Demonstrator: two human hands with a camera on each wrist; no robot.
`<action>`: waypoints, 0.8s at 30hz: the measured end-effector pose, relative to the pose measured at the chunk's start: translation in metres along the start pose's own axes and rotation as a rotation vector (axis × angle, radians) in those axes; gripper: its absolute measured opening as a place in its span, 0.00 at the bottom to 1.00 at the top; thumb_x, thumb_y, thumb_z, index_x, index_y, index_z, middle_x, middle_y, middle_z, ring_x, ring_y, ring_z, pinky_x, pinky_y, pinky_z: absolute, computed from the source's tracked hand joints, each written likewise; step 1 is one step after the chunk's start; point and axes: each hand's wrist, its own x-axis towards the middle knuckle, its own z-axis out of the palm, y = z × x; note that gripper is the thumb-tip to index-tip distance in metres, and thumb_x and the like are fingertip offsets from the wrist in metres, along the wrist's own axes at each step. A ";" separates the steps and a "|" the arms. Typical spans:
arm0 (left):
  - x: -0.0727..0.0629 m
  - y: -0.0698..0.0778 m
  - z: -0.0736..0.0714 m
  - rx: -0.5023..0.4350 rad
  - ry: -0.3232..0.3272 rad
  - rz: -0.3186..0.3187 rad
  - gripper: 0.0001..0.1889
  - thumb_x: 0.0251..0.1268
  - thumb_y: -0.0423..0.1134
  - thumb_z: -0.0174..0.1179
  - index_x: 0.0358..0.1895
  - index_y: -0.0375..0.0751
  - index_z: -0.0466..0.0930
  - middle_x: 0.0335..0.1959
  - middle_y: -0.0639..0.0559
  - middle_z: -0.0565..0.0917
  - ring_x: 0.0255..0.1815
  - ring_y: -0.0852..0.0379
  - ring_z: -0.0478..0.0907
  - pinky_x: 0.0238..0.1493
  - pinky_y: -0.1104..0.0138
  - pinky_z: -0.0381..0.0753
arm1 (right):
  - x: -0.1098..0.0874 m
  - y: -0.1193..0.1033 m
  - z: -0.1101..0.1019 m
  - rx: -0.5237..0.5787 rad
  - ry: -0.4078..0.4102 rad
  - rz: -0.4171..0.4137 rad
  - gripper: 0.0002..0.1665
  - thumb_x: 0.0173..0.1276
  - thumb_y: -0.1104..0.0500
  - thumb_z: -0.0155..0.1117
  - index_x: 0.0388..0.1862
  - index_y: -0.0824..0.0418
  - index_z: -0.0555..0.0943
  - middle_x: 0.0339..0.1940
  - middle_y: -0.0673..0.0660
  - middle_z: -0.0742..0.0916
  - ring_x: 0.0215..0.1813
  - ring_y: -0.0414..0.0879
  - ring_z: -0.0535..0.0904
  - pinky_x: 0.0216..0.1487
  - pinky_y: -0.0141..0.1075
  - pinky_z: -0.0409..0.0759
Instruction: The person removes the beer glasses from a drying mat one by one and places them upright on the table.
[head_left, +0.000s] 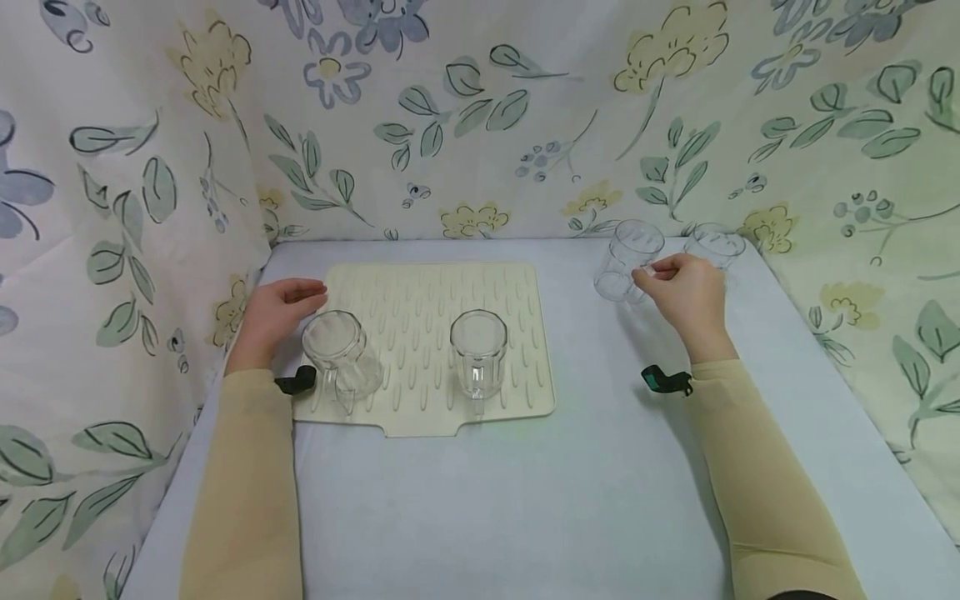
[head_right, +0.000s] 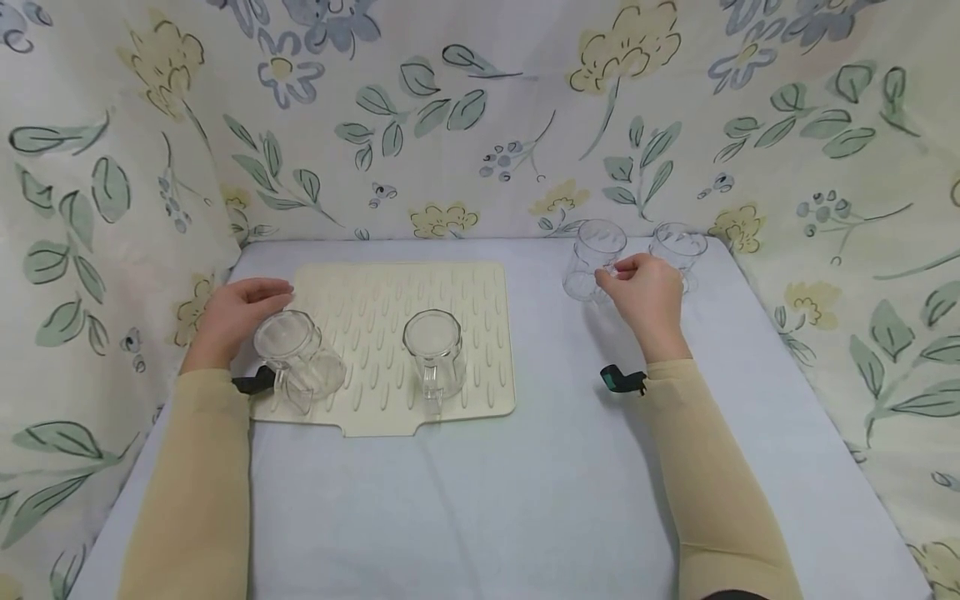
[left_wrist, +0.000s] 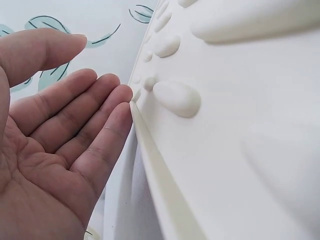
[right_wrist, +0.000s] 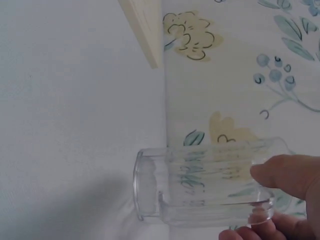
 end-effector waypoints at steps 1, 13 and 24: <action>0.000 0.000 0.000 0.001 0.000 0.000 0.31 0.81 0.56 0.67 0.77 0.43 0.81 0.73 0.39 0.84 0.78 0.42 0.76 0.82 0.45 0.73 | -0.001 -0.001 -0.002 -0.008 -0.005 -0.001 0.32 0.76 0.35 0.72 0.53 0.64 0.90 0.48 0.66 0.94 0.43 0.57 0.88 0.36 0.38 0.81; 0.001 -0.001 0.001 -0.033 -0.003 -0.028 0.30 0.82 0.53 0.68 0.78 0.42 0.80 0.74 0.40 0.83 0.80 0.41 0.75 0.85 0.43 0.72 | -0.011 -0.025 -0.029 0.001 0.118 -0.014 0.34 0.76 0.34 0.70 0.58 0.63 0.90 0.49 0.66 0.93 0.48 0.54 0.85 0.45 0.39 0.77; 0.000 0.000 -0.001 -0.023 -0.009 -0.014 0.30 0.81 0.54 0.68 0.77 0.43 0.81 0.74 0.40 0.83 0.81 0.42 0.74 0.85 0.43 0.71 | -0.025 -0.054 -0.035 0.309 0.332 -0.130 0.26 0.70 0.46 0.83 0.60 0.59 0.90 0.51 0.57 0.92 0.47 0.36 0.85 0.54 0.21 0.85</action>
